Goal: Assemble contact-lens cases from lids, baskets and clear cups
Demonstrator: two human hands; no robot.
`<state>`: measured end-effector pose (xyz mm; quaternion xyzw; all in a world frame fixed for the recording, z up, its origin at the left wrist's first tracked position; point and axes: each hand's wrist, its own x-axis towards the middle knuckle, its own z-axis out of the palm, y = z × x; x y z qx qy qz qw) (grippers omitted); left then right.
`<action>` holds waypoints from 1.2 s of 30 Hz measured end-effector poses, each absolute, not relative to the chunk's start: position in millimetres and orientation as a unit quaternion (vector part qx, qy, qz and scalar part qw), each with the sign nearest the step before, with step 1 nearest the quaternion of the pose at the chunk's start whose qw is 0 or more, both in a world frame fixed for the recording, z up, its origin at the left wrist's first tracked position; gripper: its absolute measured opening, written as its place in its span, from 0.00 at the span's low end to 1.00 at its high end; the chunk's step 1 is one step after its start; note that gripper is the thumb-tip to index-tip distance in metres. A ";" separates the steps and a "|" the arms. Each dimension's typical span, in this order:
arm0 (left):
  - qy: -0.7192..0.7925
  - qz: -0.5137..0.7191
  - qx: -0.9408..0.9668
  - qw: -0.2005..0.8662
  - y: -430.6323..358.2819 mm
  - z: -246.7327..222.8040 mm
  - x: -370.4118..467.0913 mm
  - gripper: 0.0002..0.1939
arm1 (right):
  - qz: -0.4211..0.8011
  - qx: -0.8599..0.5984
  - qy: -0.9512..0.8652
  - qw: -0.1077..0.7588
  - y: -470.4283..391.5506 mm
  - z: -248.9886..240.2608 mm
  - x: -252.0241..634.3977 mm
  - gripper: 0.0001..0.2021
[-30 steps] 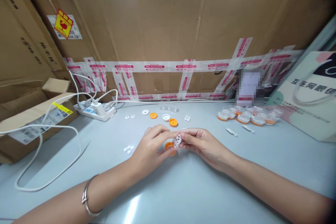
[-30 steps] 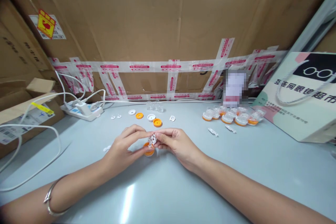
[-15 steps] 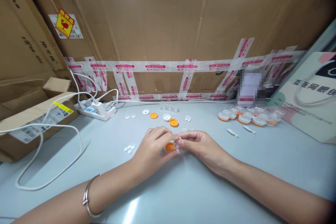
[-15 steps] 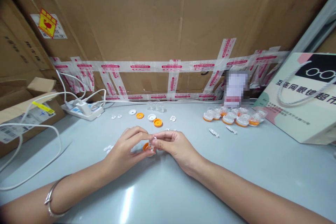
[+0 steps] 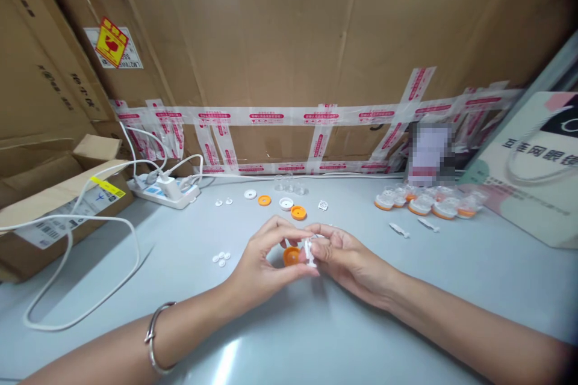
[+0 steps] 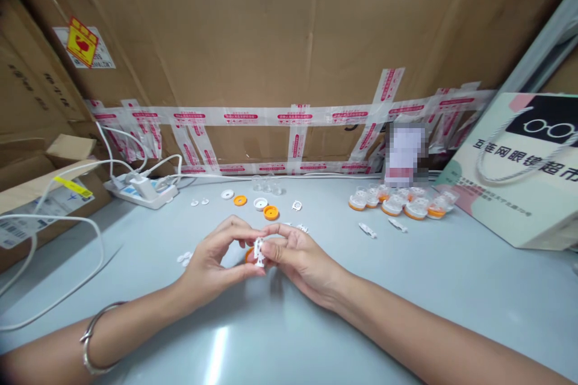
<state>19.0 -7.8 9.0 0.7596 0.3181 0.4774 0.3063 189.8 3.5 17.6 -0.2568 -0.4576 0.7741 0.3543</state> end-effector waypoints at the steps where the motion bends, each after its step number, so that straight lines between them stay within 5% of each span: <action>1: 0.308 0.484 0.752 0.323 -7.2 8.2 19.3 0.18 | 0.775 -0.255 -0.460 0.350 4.2 18.5 190.0 0.13; 4: 0.309 0.491 0.729 0.365 -5.8 8.0 19.0 0.16 | 0.708 -0.298 -0.536 0.349 18.0 19.3 198.8 0.15; 11: 0.343 0.485 0.706 0.386 -5.4 11.5 14.2 0.12 | 0.226 -0.562 -0.693 0.391 93.4 -4.6 248.9 0.14; 36: 0.361 0.450 0.756 0.311 -3.0 8.5 12.1 0.12 | 0.180 -0.563 -0.741 0.318 94.9 -20.6 234.3 0.12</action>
